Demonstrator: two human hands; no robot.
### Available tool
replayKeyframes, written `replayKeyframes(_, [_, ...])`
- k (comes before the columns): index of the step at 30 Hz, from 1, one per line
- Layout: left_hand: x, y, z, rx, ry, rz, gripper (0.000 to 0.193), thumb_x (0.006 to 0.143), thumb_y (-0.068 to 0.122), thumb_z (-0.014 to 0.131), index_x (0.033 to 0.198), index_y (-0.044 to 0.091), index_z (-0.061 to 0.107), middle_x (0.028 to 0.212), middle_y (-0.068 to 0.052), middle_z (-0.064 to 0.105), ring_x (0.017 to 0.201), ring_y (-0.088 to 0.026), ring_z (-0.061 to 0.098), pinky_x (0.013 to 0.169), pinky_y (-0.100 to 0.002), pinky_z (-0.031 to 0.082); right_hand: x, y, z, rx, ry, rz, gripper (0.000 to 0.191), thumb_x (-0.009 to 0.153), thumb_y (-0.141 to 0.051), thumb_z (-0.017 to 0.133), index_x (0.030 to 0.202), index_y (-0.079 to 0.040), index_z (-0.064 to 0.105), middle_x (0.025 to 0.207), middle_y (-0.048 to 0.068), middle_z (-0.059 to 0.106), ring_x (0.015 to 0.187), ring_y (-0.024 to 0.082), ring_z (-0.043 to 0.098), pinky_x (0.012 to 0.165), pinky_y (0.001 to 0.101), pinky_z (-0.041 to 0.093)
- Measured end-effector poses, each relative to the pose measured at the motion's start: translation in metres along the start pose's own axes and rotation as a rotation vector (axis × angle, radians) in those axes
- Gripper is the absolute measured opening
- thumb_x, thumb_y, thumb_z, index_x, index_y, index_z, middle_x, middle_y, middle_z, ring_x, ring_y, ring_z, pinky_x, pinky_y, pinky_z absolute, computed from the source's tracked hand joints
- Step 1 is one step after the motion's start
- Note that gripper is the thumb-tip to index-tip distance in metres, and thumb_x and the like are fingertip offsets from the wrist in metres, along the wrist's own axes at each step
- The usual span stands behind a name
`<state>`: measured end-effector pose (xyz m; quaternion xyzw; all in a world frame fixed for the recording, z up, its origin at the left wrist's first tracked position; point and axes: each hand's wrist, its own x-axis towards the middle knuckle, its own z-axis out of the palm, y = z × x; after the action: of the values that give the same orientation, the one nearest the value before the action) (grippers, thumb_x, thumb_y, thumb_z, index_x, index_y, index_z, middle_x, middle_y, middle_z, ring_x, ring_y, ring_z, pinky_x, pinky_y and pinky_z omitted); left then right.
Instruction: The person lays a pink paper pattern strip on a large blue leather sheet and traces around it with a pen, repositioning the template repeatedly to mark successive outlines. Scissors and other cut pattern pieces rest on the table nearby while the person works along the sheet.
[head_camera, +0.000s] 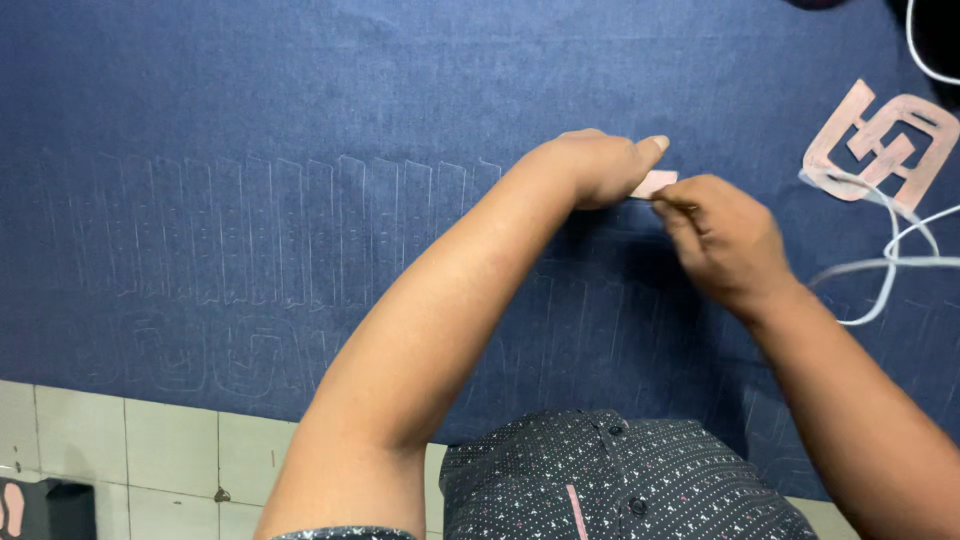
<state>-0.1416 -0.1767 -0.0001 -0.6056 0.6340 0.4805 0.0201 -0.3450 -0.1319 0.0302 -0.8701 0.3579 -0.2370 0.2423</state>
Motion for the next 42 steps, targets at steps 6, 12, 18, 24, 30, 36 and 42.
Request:
replayKeyframes(6, [0.028, -0.006, -0.003, -0.341, -0.168, -0.074, 0.077, 0.099, 0.057, 0.029, 0.135, -0.002, 0.06, 0.143, -0.024, 0.058, 0.133, -0.038, 0.057, 0.112, -0.046, 0.039, 0.018, -0.015, 0.04, 0.256, -0.11, 0.063, 0.017, 0.097, -0.003, 0.066, 0.113, -0.005, 0.07, 0.106, 0.012, 0.075, 0.096, 0.026, 0.074, 0.085, 0.0356, 0.058])
replayKeyframes(12, [0.009, 0.004, -0.019, -0.324, -0.251, -0.157, 0.078, 0.099, 0.057, 0.027, 0.131, -0.001, 0.066, 0.142, -0.021, 0.062, 0.132, -0.034, 0.058, 0.113, -0.047, 0.039, 0.035, -0.029, 0.07, 0.347, -0.093, -0.009, 0.02, 0.098, -0.004, 0.067, 0.117, -0.005, 0.071, 0.111, 0.014, 0.075, 0.102, 0.028, 0.073, 0.089, 0.0364, 0.057])
replayKeyframes(18, [-0.001, 0.009, -0.023, -0.211, -0.205, -0.167, 0.076, 0.099, 0.055, 0.023, 0.13, 0.004, 0.07, 0.141, -0.019, 0.062, 0.133, -0.034, 0.057, 0.113, -0.048, 0.038, 0.044, -0.038, 0.079, 0.343, -0.066, -0.092, 0.012, 0.096, -0.002, 0.066, 0.108, -0.003, 0.068, 0.102, 0.013, 0.073, 0.092, 0.029, 0.072, 0.081, 0.0369, 0.057])
replayKeyframes(24, [0.002, 0.007, -0.014, -0.266, -0.133, -0.086, 0.07, 0.101, 0.053, 0.026, 0.137, 0.002, 0.058, 0.145, -0.021, 0.054, 0.138, -0.038, 0.048, 0.115, -0.047, 0.034, 0.024, -0.027, 0.039, -0.068, -0.079, -0.097, 0.01, 0.095, -0.011, 0.071, 0.104, -0.007, 0.07, 0.096, 0.014, 0.071, 0.083, 0.036, 0.07, 0.073, 0.0446, 0.056])
replayKeyframes(30, [-0.034, 0.013, -0.013, 0.149, -0.023, 0.044, 0.055, 0.101, 0.04, 0.028, 0.133, 0.016, 0.065, 0.139, -0.021, 0.058, 0.132, -0.043, 0.051, 0.111, -0.051, 0.04, -0.005, -0.014, -0.027, -0.322, 0.017, 0.127, 0.01, 0.107, -0.014, 0.07, 0.11, -0.006, 0.074, 0.104, 0.014, 0.073, 0.09, 0.031, 0.071, 0.08, 0.0408, 0.057])
replayKeyframes(36, [-0.092, 0.017, 0.054, 0.248, 0.427, 0.115, 0.054, 0.095, 0.036, 0.052, 0.137, 0.003, 0.06, 0.138, -0.018, 0.054, 0.13, -0.039, 0.05, 0.109, -0.051, 0.044, 0.004, -0.012, -0.016, 0.025, 0.073, 0.203, 0.014, 0.108, -0.015, 0.068, 0.113, -0.003, 0.074, 0.107, 0.015, 0.073, 0.095, 0.029, 0.072, 0.083, 0.0376, 0.056])
replayKeyframes(42, [-0.097, -0.002, 0.106, 0.306, 0.842, 0.257, 0.072, 0.09, 0.033, 0.063, 0.149, -0.004, 0.044, 0.147, -0.024, 0.045, 0.142, -0.045, 0.038, 0.123, -0.054, 0.031, 0.013, -0.01, 0.005, 0.033, 0.042, 0.171, 0.014, 0.105, -0.015, 0.069, 0.111, -0.003, 0.073, 0.106, 0.015, 0.073, 0.095, 0.031, 0.072, 0.083, 0.0388, 0.056])
